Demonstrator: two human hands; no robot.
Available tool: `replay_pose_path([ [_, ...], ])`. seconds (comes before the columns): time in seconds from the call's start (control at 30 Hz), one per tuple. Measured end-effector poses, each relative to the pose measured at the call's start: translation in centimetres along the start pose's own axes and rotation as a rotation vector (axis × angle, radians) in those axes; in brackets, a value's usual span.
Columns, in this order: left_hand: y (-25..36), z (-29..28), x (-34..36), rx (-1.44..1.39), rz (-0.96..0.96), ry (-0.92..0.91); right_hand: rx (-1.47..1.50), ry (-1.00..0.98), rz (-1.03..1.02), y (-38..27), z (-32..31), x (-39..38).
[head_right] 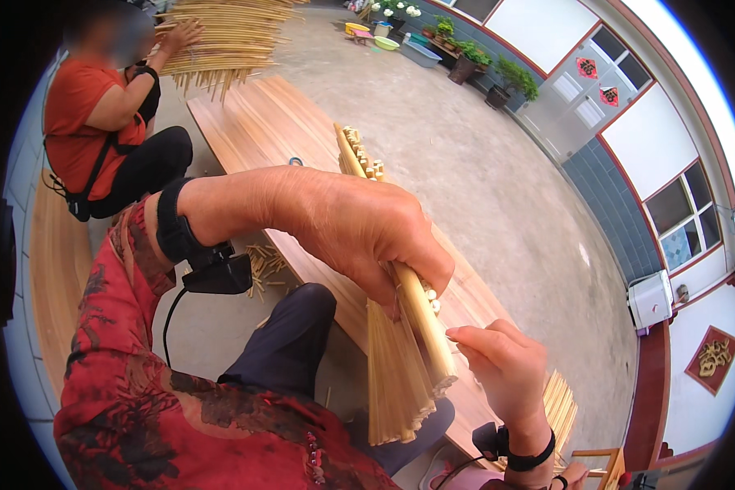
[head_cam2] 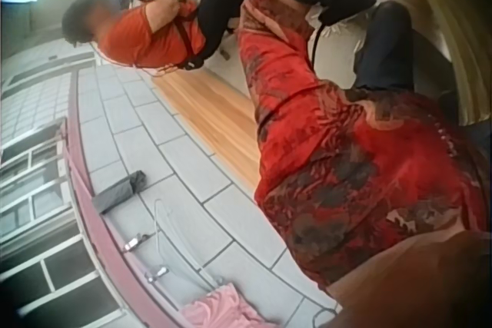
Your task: The person weaves a bamboo mat by hand, threading a string through parallel bamboo strips to secure them. They repeatedly adjust the alignment of the strips and pull the string tight to bind the mat together.
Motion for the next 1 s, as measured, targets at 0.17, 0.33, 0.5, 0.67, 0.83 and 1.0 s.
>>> replay_pose_path([
  [0.17, 0.2, -0.1, 0.0, 0.003, 0.016, 0.018, -0.016, 0.029, -0.056, 0.1, 0.0, 0.0],
  [0.33, 0.2, 0.0, -0.3, 0.047, 0.064, 0.033, 0.003, 0.033, -0.07, 0.1, 0.3, 0.3],
  [0.5, -0.1, 0.3, -0.4, 0.029, 0.096, 0.047, -0.081, 0.03, -0.102, 0.0, 0.4, 0.4],
  [0.67, 0.1, 0.2, -0.4, 0.069, 0.064, 0.029, -0.058, 0.039, -0.113, -0.1, 0.6, 0.6],
  [0.83, 0.1, 0.1, -0.6, 0.071, 0.098, 0.033, -0.086, 0.029, -0.123, -0.4, 0.8, 0.9],
  [1.0, 0.3, -0.1, -0.6, 0.099, 0.089, 0.032, -0.076, 0.018, -0.118, -0.8, 0.9, 1.1],
])
Point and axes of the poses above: each hand's wrist, its own x-axis towards the middle knuckle, its own z-axis out of the palm, y = z × x, the point moved 3 cm from there along x, towards the middle knuckle, and after that the axes turned 4 degrees about x, right-handed, at the moved point
